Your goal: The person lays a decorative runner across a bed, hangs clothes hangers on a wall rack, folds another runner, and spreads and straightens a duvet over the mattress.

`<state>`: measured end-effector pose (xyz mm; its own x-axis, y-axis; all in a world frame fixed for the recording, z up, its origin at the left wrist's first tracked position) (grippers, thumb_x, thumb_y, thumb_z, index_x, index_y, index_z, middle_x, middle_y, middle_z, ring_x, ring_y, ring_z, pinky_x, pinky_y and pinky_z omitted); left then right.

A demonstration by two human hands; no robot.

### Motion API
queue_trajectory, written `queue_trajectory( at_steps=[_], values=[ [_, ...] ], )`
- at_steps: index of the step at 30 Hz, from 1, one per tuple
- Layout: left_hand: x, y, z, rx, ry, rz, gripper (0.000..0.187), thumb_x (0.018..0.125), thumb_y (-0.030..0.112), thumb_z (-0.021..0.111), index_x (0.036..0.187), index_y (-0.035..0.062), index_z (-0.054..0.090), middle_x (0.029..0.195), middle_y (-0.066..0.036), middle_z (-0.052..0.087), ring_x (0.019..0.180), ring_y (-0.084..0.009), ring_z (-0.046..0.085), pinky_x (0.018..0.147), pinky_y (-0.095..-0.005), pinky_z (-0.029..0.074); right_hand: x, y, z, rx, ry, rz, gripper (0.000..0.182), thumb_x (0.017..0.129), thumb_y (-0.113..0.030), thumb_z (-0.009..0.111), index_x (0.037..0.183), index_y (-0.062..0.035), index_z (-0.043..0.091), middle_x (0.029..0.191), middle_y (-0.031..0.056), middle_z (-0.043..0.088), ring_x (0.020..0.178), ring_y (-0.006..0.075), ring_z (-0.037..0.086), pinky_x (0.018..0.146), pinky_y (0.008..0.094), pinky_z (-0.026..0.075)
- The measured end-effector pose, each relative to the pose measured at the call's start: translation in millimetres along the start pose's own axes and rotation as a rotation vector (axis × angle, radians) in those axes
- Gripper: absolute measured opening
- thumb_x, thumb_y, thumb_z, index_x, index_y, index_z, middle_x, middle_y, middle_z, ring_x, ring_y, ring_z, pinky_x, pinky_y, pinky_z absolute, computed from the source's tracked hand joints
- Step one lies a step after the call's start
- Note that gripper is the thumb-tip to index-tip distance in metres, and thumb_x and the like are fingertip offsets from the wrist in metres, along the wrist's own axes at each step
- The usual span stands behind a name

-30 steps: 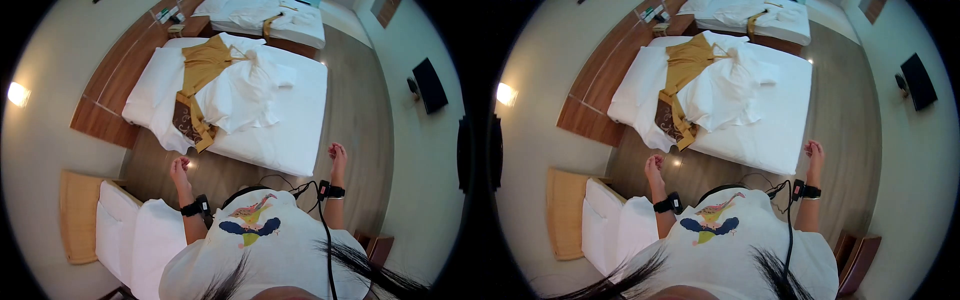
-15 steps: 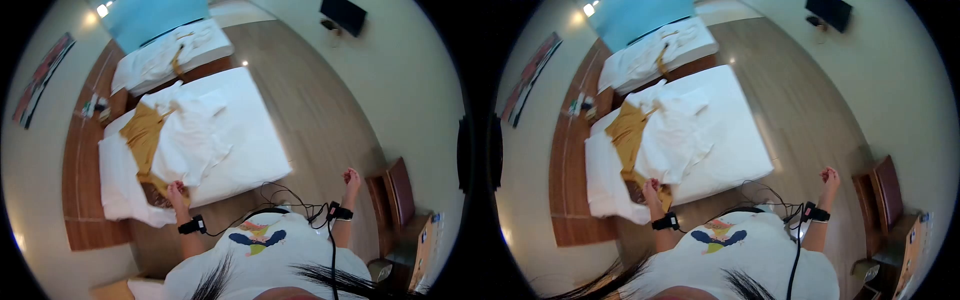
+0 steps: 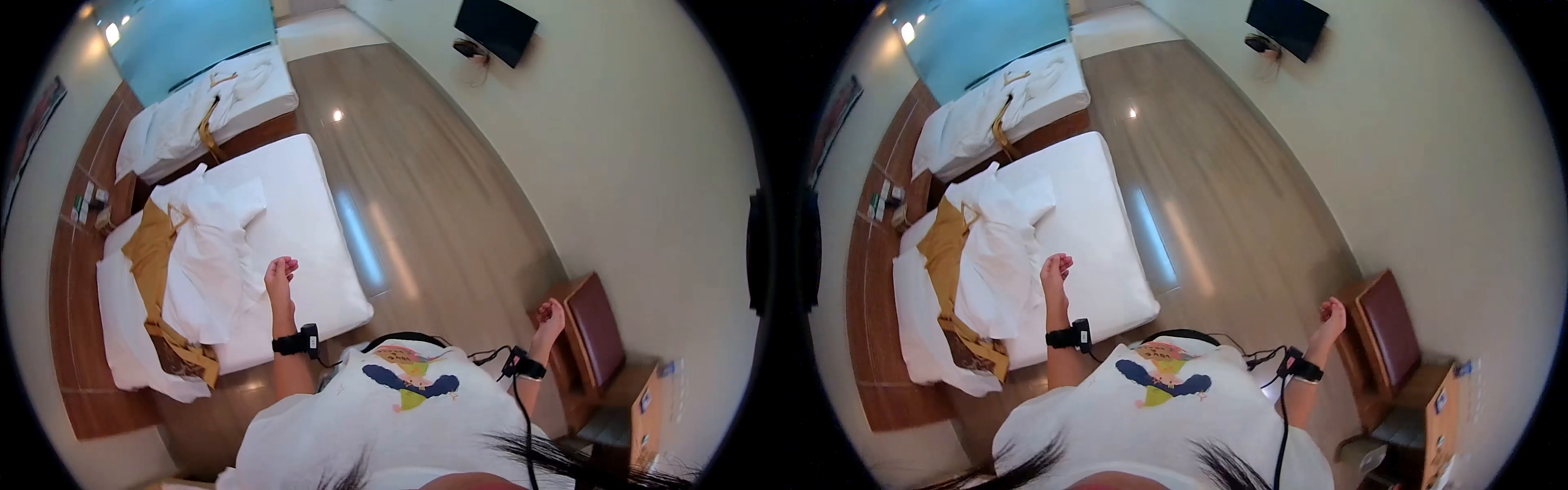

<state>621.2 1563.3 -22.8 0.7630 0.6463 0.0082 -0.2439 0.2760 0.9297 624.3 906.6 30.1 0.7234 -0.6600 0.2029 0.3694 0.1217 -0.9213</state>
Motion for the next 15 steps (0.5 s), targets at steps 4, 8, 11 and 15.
queue_trajectory(
  at_steps=[4, 8, 11, 15],
  values=[
    [-2, 25, -61, -0.034, 0.151, 0.008, 0.018, 0.080, 0.020, 0.040, 0.080, 0.0057, 0.052, 0.071, -0.002, 0.056, 0.067, -0.0086, 0.052, 0.056, -0.0194, 0.033, -24, -14, 36, 0.098, -0.056, 0.019, 0.014, 0.076, -0.016, 0.045, 0.078, -0.0064, 0.055, 0.069, -0.0008, 0.051, 0.062, 0.0089, 0.047, 0.057, 0.0197, 0.038],
    [-17, 44, -153, -0.130, 0.313, 0.110, 0.019, 0.078, 0.021, 0.041, 0.078, 0.0063, 0.053, 0.071, -0.003, 0.056, 0.067, -0.0092, 0.053, 0.057, -0.0189, 0.035, -54, -17, 62, 0.055, -0.107, 0.065, 0.015, 0.075, -0.016, 0.046, 0.082, -0.0059, 0.055, 0.066, -0.0013, 0.050, 0.062, 0.0087, 0.047, 0.056, 0.0197, 0.036],
    [-39, 55, -233, -0.228, 0.412, 0.066, 0.019, 0.078, 0.022, 0.042, 0.078, 0.0070, 0.053, 0.072, -0.003, 0.057, 0.067, -0.0091, 0.053, 0.057, -0.0199, 0.035, -115, -39, 95, -0.001, -0.283, 0.093, 0.016, 0.075, -0.018, 0.048, 0.083, -0.0063, 0.054, 0.065, -0.0015, 0.050, 0.060, 0.0081, 0.046, 0.055, 0.0203, 0.035],
    [-66, 70, -331, -0.282, 0.481, 0.184, 0.019, 0.077, 0.022, 0.042, 0.079, 0.0069, 0.053, 0.071, -0.003, 0.057, 0.066, -0.0102, 0.053, 0.058, -0.0200, 0.036, -183, -74, 125, -0.100, -0.377, 0.051, 0.018, 0.076, -0.018, 0.046, 0.085, -0.0036, 0.053, 0.068, 0.0014, 0.050, 0.062, 0.0098, 0.046, 0.055, 0.0202, 0.035]
  ],
)
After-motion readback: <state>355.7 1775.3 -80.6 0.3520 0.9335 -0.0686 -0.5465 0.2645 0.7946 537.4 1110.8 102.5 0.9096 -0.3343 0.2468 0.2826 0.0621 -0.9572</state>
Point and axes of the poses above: each hand's wrist, its own x-axis towards the middle knuckle, its own z-axis out of the palm, y = z × x, the point moved 9 cm from there along x, towards the middle knuckle
